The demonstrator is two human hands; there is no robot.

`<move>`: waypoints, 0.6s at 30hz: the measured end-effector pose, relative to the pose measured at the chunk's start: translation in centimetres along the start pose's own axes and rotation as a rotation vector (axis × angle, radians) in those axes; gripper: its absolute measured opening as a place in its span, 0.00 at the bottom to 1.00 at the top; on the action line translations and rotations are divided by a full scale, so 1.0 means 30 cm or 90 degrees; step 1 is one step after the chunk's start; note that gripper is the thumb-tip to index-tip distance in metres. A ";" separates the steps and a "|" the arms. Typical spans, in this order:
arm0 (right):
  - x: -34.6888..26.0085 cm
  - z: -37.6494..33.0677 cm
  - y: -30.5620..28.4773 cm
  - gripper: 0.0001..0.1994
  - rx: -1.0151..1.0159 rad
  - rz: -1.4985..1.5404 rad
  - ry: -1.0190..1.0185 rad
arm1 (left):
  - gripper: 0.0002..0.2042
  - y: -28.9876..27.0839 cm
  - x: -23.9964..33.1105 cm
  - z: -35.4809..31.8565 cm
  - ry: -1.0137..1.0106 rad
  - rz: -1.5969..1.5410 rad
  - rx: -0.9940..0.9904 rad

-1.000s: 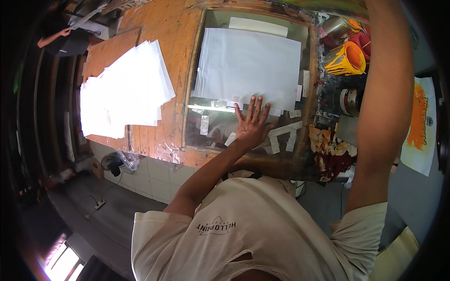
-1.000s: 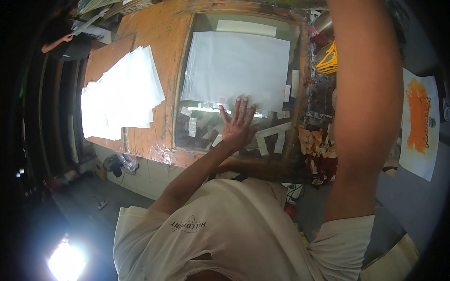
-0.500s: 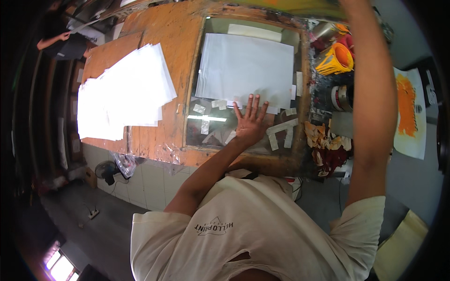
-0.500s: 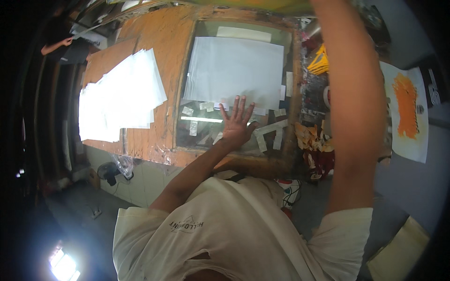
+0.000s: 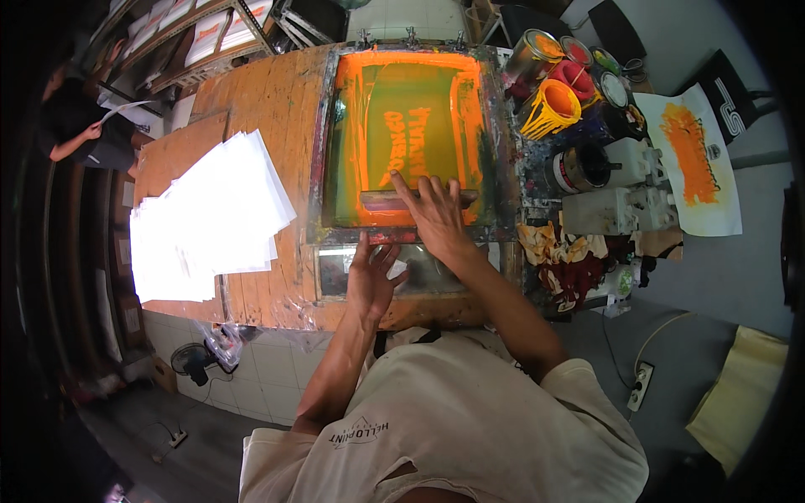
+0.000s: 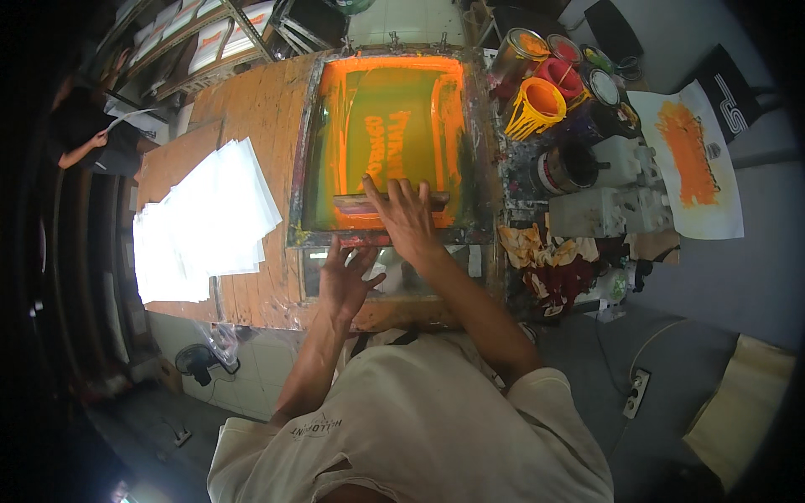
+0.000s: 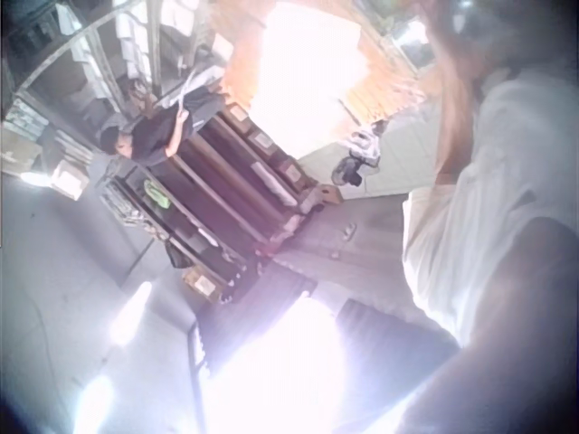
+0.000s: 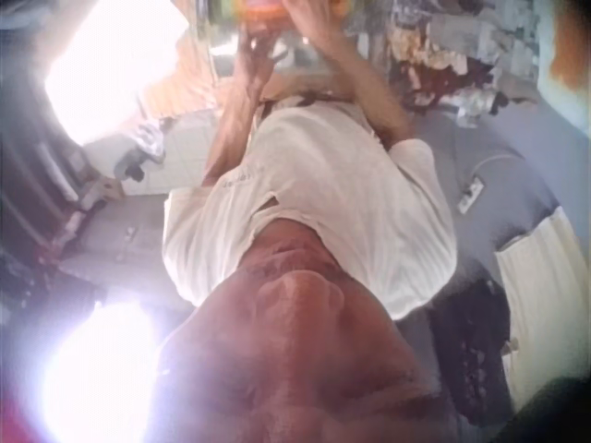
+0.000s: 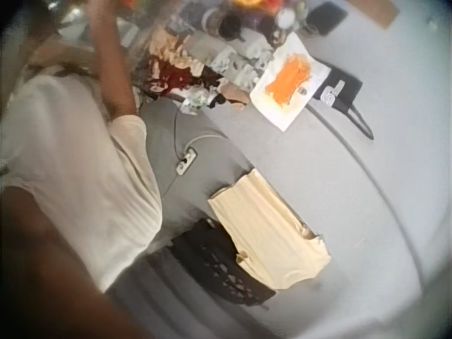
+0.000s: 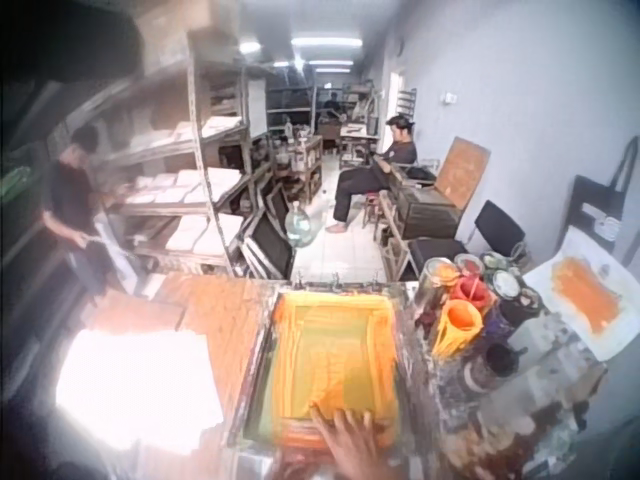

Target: The person performs screen printing by placing sheets of paper onto a surface, lowering a screen, and pulling a squeegee across it. They repeat this process for multiple sheets, placing the printed papers to the side.

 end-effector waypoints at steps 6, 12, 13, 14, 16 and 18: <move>0.031 -0.034 0.115 0.42 -0.059 0.131 0.061 | 0.35 -0.110 -0.103 0.128 -0.045 0.027 0.066; 0.041 -0.022 0.185 0.37 0.025 0.031 0.003 | 0.30 -0.147 -0.131 0.148 -0.058 -0.017 0.077; 0.073 0.021 0.208 0.38 0.038 0.032 0.008 | 0.30 -0.139 -0.126 0.156 -0.045 -0.019 0.058; 0.107 0.075 0.229 0.39 0.051 0.033 0.012 | 0.28 -0.140 -0.128 0.160 -0.055 -0.020 0.069; 0.184 0.198 0.263 0.40 0.071 0.023 0.020 | 0.25 -0.141 -0.128 0.161 -0.069 -0.013 0.109; 0.268 0.338 0.287 0.40 0.085 0.001 0.023 | 0.24 -0.132 -0.124 0.158 -0.067 -0.020 0.119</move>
Point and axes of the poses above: each hand's wrist, its own z-axis towards the middle knuckle, its own y-axis out of the palm, x = y × z, the point moved 5 cm from there along z, towards the middle knuckle, and after that the axes turned 2 degrees about z, right-handed, at the moved point
